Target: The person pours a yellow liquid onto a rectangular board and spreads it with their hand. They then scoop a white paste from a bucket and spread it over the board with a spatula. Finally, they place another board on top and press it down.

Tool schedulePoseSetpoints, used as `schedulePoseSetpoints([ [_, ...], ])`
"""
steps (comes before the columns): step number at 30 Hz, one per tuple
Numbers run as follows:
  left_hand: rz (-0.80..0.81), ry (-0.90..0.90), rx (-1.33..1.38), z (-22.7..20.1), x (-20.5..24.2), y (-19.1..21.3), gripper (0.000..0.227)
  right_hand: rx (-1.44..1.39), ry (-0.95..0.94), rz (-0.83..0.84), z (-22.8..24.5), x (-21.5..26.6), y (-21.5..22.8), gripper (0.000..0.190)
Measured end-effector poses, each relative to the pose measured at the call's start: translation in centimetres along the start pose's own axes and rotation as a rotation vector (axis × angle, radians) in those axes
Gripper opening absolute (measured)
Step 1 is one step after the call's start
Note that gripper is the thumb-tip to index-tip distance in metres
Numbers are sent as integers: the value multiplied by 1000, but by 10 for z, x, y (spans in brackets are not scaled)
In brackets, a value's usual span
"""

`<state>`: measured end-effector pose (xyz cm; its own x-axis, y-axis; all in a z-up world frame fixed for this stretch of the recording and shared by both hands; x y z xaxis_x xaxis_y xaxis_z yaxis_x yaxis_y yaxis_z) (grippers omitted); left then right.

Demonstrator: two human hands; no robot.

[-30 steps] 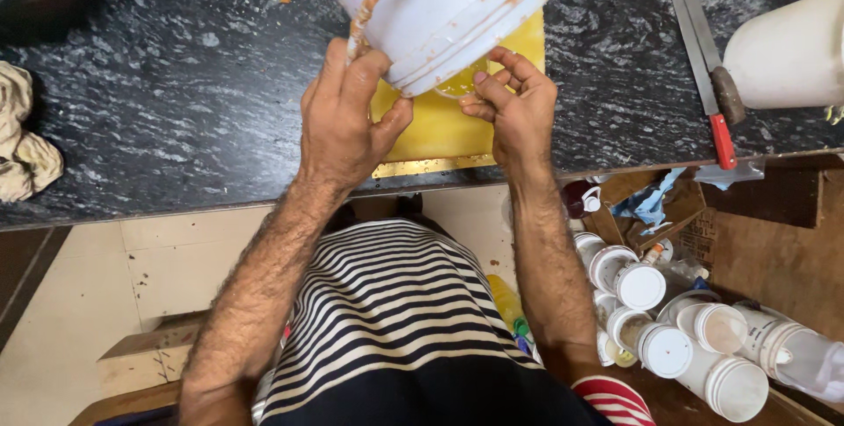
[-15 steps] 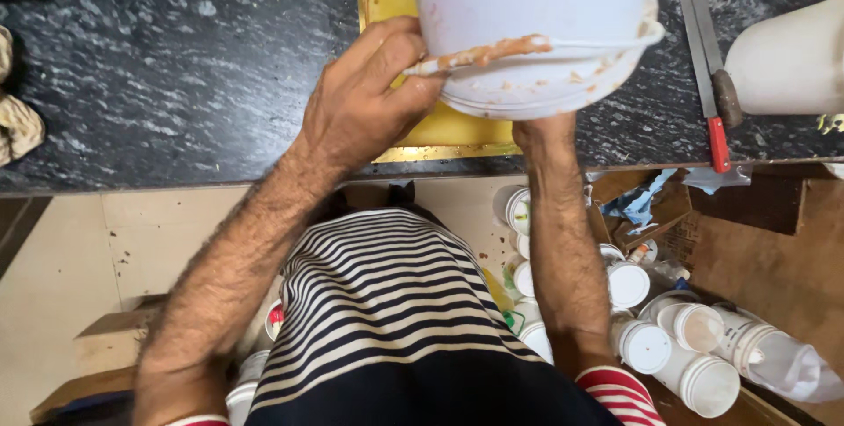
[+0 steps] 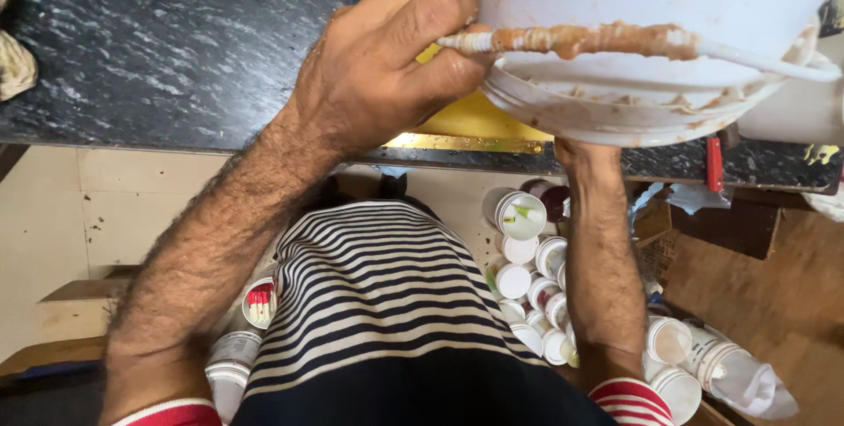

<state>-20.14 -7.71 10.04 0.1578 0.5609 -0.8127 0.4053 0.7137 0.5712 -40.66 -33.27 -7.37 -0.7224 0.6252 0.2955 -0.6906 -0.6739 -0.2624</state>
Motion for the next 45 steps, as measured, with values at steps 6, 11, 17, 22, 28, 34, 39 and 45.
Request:
schedulePoseSetpoints([
  [6, -24, -63, -9, -4, 2, 2, 17, 72, -97, 15, -2, 6, -9, 27],
  [11, -47, -90, -18, -8, -1, 4, 15, 151, -182, 6, -1, 7, -16, 28],
  [17, -45, -106, -17, -8, -7, 5, 15, 181, -203, -37, 2, 11, -15, 31],
  [22, -56, -123, -39, -8, -10, 2, 16, 185, -218, -65, 3, 17, -13, 34],
  [28, -64, -40, -89, -2, -5, -14, 24, 239, -217, -107, 13, 23, -17, 23],
  [34, -604, 645, 353, 9, 78, -27, 49, 162, -237, -117, 34, 34, -38, 28],
  [39, -1195, 1214, 539, 29, 195, -30, 44, 203, -239, -105, 48, 45, -53, 31],
  [45, -1034, 1178, 488, -3, 233, -113, 105, 225, -262, -71, 55, 47, -65, 30],
])
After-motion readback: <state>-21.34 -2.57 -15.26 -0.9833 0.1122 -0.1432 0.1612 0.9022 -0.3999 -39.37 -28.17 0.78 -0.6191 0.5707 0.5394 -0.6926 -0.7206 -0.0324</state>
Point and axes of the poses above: each hand's wrist, its own x-axis away from the middle knuckle, its own y-axis out of the back of the hand, z = x × y, the point moved 4 cm from there along -x, towards the middle knuckle, and after that the axes turned 15 degrees about -y, right-handed, at the moved point
